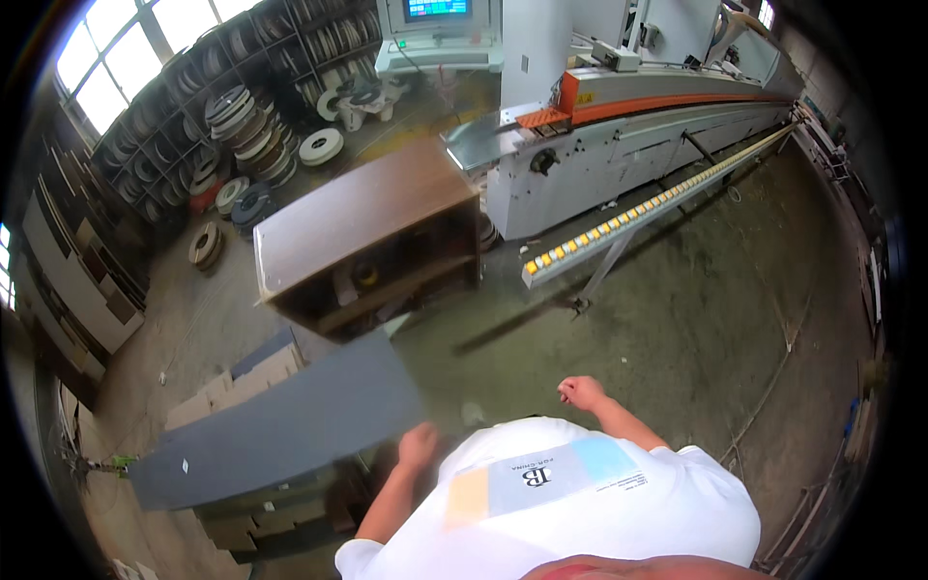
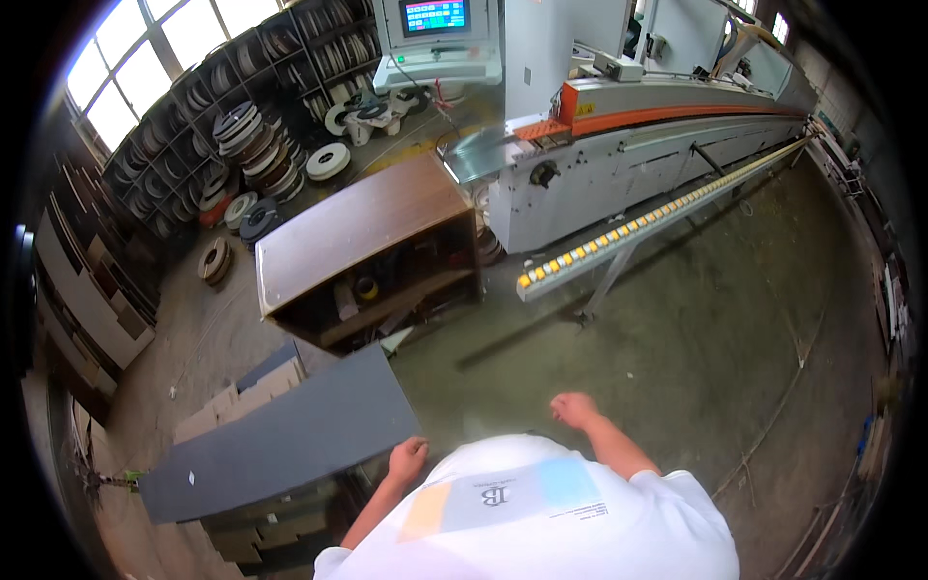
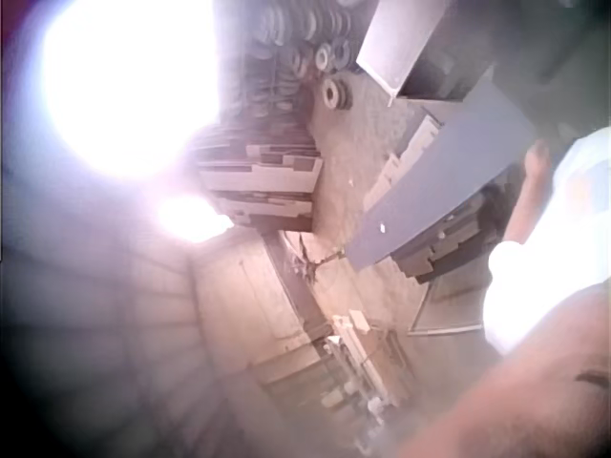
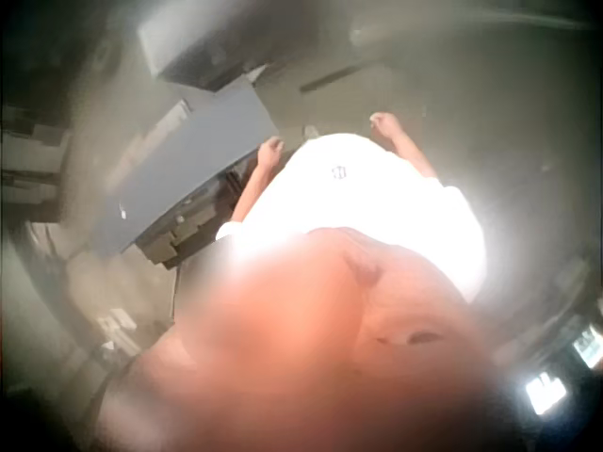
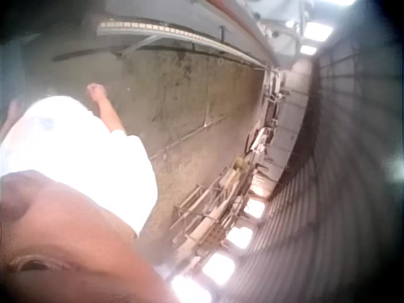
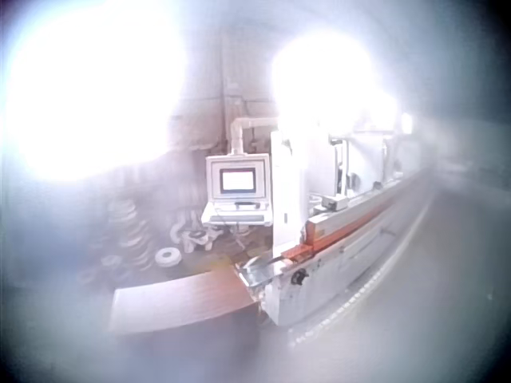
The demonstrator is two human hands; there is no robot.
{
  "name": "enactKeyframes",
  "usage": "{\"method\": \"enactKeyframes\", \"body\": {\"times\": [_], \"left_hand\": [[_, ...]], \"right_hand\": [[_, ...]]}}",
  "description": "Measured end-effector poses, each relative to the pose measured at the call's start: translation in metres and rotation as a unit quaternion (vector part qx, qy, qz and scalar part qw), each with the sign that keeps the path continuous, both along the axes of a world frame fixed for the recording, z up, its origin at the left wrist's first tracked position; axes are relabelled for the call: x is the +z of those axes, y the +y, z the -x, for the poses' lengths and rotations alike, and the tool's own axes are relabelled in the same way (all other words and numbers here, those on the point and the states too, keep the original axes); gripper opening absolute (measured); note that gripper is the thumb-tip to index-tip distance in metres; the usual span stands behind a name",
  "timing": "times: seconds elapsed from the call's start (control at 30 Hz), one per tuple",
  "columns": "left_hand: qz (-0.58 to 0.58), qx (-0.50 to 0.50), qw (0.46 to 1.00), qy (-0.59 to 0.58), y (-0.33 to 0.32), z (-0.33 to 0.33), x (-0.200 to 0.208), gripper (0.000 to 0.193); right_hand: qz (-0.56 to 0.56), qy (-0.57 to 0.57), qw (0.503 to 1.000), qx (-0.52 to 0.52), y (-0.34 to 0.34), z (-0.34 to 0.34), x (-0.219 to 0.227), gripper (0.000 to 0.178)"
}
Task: The person picks up a metal frame and places it on a stack of wood panels. They then repeatedly pick up individual wood panels, place them onto a machine, and move them through the processing mechanism.
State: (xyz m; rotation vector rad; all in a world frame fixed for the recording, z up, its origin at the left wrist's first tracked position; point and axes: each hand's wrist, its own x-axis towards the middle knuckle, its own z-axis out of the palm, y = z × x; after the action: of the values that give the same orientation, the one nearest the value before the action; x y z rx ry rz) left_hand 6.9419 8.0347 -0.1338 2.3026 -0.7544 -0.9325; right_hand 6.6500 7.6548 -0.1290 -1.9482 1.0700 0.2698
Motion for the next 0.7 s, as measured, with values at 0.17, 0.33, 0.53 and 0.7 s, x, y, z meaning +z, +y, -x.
{"method": "enactKeyframes", "body": {"times": [0.17, 0.33, 0.53, 0.7], "left_hand": [[0.136, -0.115, 0.980, -0.090, -0.162, -0.119, 0.041, 0.023], [0.196, -0.196, 0.952, -0.130, -0.336, -0.195, 0.093, 0.026], [0.160, -0.191, 0.945, -0.212, -0.519, -0.304, 0.154, 0.032], [0.149, -0.123, 0.929, -0.317, -0.666, -0.431, 0.220, 0.040]], "right_hand": [[0.118, -0.116, 0.981, -0.101, -0.079, -0.113, 0.070, 0.022], [0.299, -0.242, 0.918, -0.093, -0.177, -0.205, 0.058, 0.033], [0.335, -0.199, 0.920, -0.026, -0.283, -0.274, 0.021, 0.038], [0.285, -0.121, 0.950, -0.031, -0.294, -0.292, 0.038, 0.027]]}}
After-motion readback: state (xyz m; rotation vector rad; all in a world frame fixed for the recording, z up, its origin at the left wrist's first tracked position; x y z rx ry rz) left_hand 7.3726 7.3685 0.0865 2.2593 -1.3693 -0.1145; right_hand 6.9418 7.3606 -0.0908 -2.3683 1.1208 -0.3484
